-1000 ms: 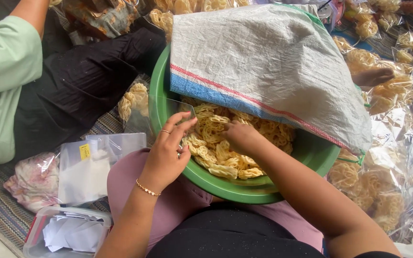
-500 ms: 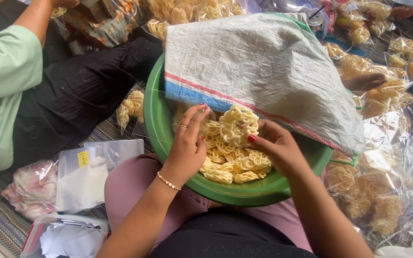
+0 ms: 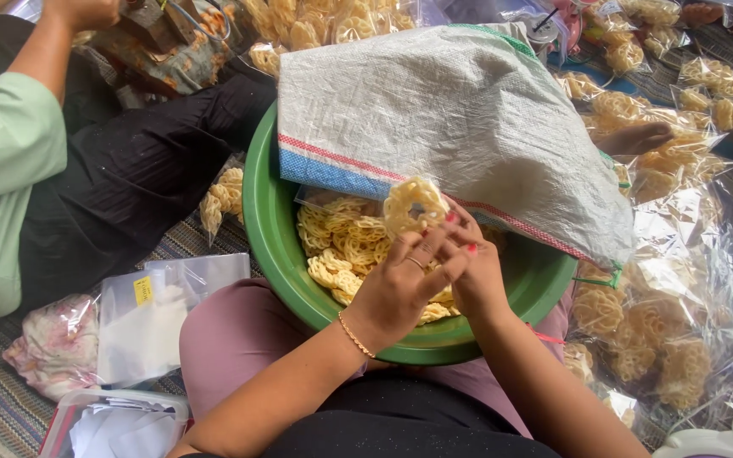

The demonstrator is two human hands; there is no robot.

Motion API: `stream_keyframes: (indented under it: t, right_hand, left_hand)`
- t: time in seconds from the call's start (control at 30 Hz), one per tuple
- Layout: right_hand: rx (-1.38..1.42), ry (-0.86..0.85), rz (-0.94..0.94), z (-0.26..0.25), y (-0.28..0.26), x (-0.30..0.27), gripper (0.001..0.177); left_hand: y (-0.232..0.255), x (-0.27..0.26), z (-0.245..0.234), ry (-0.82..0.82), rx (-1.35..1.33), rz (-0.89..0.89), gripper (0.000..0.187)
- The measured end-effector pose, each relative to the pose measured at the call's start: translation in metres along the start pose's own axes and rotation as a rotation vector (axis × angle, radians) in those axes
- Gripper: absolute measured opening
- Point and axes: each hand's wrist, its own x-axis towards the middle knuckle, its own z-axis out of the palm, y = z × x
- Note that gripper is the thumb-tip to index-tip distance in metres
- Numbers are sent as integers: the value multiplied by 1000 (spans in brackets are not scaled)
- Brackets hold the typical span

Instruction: Packaging flower-shaped crackers into small plastic bags from a large basin

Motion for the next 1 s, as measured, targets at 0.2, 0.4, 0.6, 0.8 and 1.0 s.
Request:
stream_keyframes:
  t: [0.2, 0.4, 0.6, 0.8, 1.0]
  right_hand:
    - [476, 208, 59, -11, -8, 14, 27]
    - [446, 94, -21, -12, 8, 15, 36]
    - [-652, -243, -81, -13, -32, 51, 18]
    - [-1234, -647, -70, -14, 56, 88, 44]
    - [-1428, -612, -37, -5, 77, 85, 76]
  left_hand:
    - [-8, -26, 16, 180, -960, -522, 14]
    - [-30, 8, -6, 262, -1748, -896, 72]
    - [-84, -1, 6, 847, -1745, -1026, 34]
    - [-118, -32, 36, 827, -1895, -1139, 32]
    - [-115, -32, 30, 747, -1876, -1098, 35]
